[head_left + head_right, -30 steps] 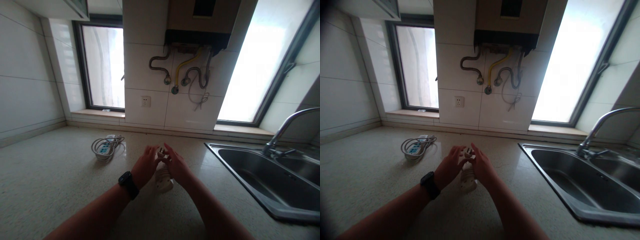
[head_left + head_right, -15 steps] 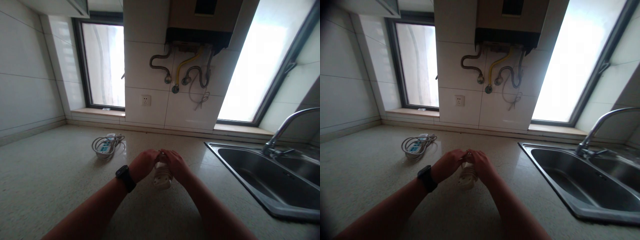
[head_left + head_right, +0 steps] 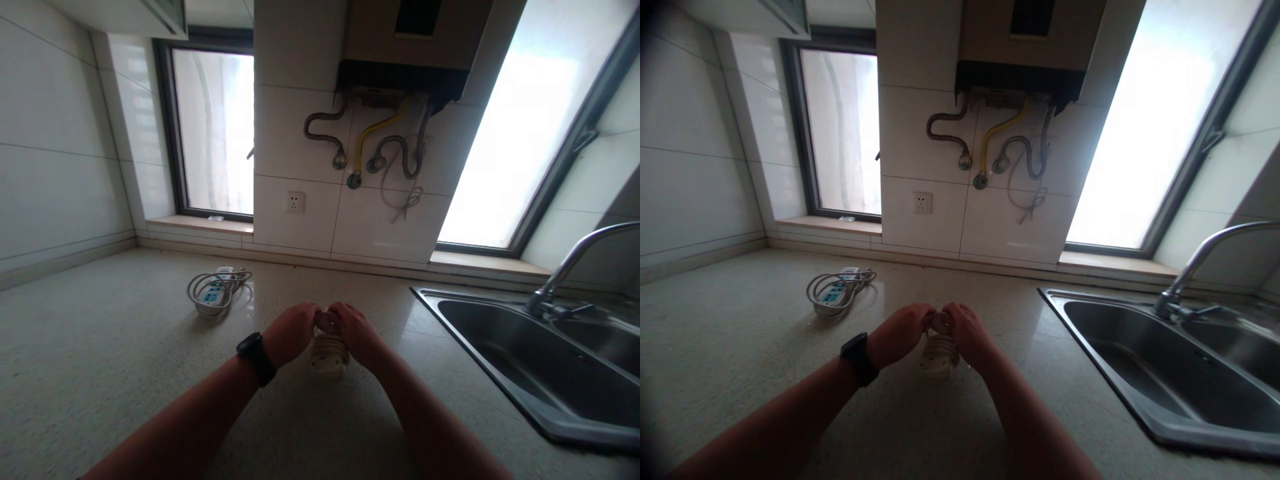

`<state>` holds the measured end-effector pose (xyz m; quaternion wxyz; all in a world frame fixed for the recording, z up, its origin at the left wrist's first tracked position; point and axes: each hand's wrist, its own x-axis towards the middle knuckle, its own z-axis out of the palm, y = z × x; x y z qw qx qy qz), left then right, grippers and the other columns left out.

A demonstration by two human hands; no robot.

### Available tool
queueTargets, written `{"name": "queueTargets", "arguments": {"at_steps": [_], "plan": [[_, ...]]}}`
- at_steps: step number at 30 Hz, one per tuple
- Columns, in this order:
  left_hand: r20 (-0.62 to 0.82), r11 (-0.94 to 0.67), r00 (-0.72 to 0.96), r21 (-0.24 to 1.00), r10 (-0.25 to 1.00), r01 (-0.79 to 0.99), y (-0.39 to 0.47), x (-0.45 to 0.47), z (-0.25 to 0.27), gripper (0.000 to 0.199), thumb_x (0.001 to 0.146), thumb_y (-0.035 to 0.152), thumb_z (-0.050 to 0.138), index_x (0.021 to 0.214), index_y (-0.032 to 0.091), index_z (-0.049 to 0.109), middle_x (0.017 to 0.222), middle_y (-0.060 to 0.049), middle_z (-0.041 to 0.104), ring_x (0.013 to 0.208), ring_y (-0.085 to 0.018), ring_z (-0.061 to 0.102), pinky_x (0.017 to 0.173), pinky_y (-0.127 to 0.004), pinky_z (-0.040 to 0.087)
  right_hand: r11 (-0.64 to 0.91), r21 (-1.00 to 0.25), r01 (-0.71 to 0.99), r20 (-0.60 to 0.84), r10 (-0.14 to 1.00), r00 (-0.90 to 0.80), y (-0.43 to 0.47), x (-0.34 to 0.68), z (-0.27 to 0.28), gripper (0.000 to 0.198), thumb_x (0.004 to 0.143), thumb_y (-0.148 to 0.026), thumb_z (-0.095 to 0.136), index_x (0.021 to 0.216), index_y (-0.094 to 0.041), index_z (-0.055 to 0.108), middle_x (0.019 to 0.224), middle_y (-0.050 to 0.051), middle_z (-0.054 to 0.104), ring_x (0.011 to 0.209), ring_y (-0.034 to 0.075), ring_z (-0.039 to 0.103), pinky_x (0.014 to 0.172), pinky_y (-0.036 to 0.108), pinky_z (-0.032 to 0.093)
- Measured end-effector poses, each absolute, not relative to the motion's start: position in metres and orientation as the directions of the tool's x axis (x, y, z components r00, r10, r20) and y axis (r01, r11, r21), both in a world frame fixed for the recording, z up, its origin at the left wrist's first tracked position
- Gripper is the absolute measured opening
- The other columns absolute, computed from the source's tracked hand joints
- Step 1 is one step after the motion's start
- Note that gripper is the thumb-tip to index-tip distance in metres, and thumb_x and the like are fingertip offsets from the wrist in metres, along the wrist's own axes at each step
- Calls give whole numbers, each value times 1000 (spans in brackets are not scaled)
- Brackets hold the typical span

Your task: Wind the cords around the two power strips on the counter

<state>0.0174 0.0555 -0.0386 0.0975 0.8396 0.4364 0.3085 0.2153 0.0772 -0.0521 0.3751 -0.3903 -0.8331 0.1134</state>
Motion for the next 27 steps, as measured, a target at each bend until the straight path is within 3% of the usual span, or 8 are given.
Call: {"name": "queueTargets", "arguments": {"at_steps": [5, 8, 11, 14, 23, 27], "plan": [[311, -497, 393, 637, 865, 589, 59, 10, -31, 29, 100, 30, 44, 119, 15, 59, 88, -7, 72, 71, -18, 69, 70, -30, 50, 654, -554, 515, 518, 755, -401, 77, 217, -53, 13, 97, -24, 51, 95, -22, 63, 90, 3, 68, 84, 18, 62, 78, 29, 45], [225, -461, 457, 725, 861, 512, 63, 6, -32, 29, 100, 36, 43, 110, 16, 61, 86, -6, 71, 65, -16, 69, 63, -27, 50, 642, -581, 499, 502, 766, -402, 77, 218, -54, 13, 97, -26, 52, 94, -22, 64, 89, 3, 69, 83, 18, 62, 76, 29, 45], [246, -471, 452, 729, 858, 497, 67, 7, -38, 30, 101, 36, 39, 94, 16, 61, 80, -5, 69, 66, -16, 67, 61, -26, 49, 634, -599, 489, 497, 774, -393, 79, 218, -57, 15, 97, -29, 52, 96, -22, 65, 87, 2, 69, 81, 17, 62, 75, 28, 44], [280, -483, 431, 726, 858, 490, 69, 10, -45, 32, 101, 37, 37, 92, 17, 59, 81, -6, 68, 64, -15, 65, 60, -26, 50, 598, -648, 471, 468, 801, -373, 83, 219, -61, 18, 97, -33, 51, 97, -21, 65, 86, 1, 70, 79, 17, 61, 73, 28, 44], [207, -355, 413, 877, 887, 323, 77, 12, -56, 23, 97, 35, 41, 95, 17, 55, 80, -5, 63, 65, -16, 65, 56, -27, 55, 498, -815, 296, 378, 844, -380, 93, 218, -71, 24, 93, -41, 53, 95, -19, 62, 81, 0, 64, 76, 16, 57, 70, 28, 44], [227, -369, 418, 880, 880, 299, 80, 10, -58, 23, 96, 36, 47, 105, 17, 57, 89, -6, 66, 69, -16, 67, 60, -26, 55, 546, -756, 362, 419, 828, -373, 87, 217, -69, 23, 97, -39, 49, 98, -19, 62, 86, 2, 65, 80, 17, 58, 74, 29, 45]]}}
